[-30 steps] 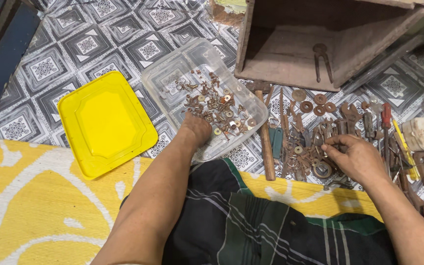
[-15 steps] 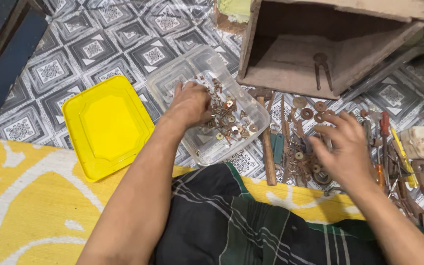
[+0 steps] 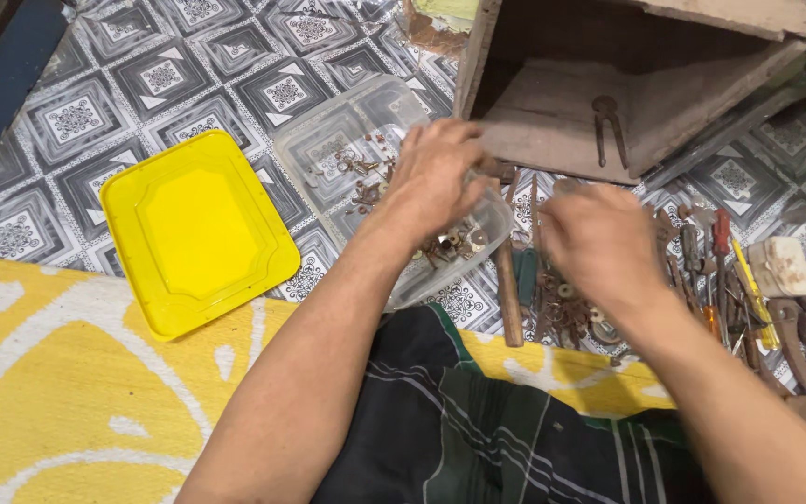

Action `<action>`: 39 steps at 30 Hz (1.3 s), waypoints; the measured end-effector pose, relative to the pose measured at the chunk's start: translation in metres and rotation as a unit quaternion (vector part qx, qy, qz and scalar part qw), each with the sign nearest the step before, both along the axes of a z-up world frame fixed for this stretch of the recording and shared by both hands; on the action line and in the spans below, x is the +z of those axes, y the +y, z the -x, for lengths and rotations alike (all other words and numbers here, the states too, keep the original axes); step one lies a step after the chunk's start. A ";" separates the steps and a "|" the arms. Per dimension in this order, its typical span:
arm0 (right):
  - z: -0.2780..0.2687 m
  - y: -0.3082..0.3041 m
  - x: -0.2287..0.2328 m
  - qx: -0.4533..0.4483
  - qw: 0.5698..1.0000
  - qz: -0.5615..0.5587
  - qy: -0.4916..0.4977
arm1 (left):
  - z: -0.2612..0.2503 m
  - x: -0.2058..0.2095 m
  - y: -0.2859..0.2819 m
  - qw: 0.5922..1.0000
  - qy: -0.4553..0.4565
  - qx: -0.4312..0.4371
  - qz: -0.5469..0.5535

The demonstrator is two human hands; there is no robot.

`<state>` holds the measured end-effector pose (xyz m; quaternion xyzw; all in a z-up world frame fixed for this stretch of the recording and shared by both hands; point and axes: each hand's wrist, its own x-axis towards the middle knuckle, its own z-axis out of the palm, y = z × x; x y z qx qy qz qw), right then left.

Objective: The person sits on a patterned rug and sorts small metal hardware parts, including washers and nuts, from a clear plastic container onto the floor. They repeatedly scoop and spread the parts with both hands.

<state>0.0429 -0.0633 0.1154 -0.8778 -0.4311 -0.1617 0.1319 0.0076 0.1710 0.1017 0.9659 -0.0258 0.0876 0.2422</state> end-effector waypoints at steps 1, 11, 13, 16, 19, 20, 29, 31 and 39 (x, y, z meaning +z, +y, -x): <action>0.000 -0.019 0.002 -0.028 0.998 -0.008 0.057 | -0.004 -0.011 0.001 0.997 0.075 0.029 -0.018; 0.007 -0.209 -0.029 -0.234 0.958 -0.003 0.167 | -0.016 -0.130 -0.015 0.935 0.172 -0.071 -0.302; -0.004 -0.220 -0.032 -0.301 0.925 -0.004 0.232 | -0.014 -0.143 -0.011 0.934 0.160 -0.086 -0.309; -0.016 -0.213 -0.036 -0.309 0.913 -0.034 0.265 | -0.015 -0.156 -0.003 0.933 0.157 -0.088 -0.312; -0.019 -0.193 -0.045 -0.340 0.880 -0.019 0.332 | -0.014 -0.163 0.002 0.941 0.147 -0.079 -0.295; -0.019 -0.188 -0.048 -0.362 0.858 -0.005 0.365 | -0.014 -0.161 0.006 0.939 0.120 -0.072 -0.313; -0.021 -0.164 -0.076 -0.257 0.900 0.026 0.352 | -0.010 -0.052 0.001 0.999 -0.009 0.038 -0.014; -0.019 -0.161 -0.076 -0.260 0.900 0.021 0.350 | -0.005 -0.032 -0.021 0.997 -0.056 0.018 0.049; -0.017 -0.160 -0.079 -0.249 0.909 -0.014 0.335 | 0.011 -0.011 -0.124 0.997 -0.037 -0.059 0.015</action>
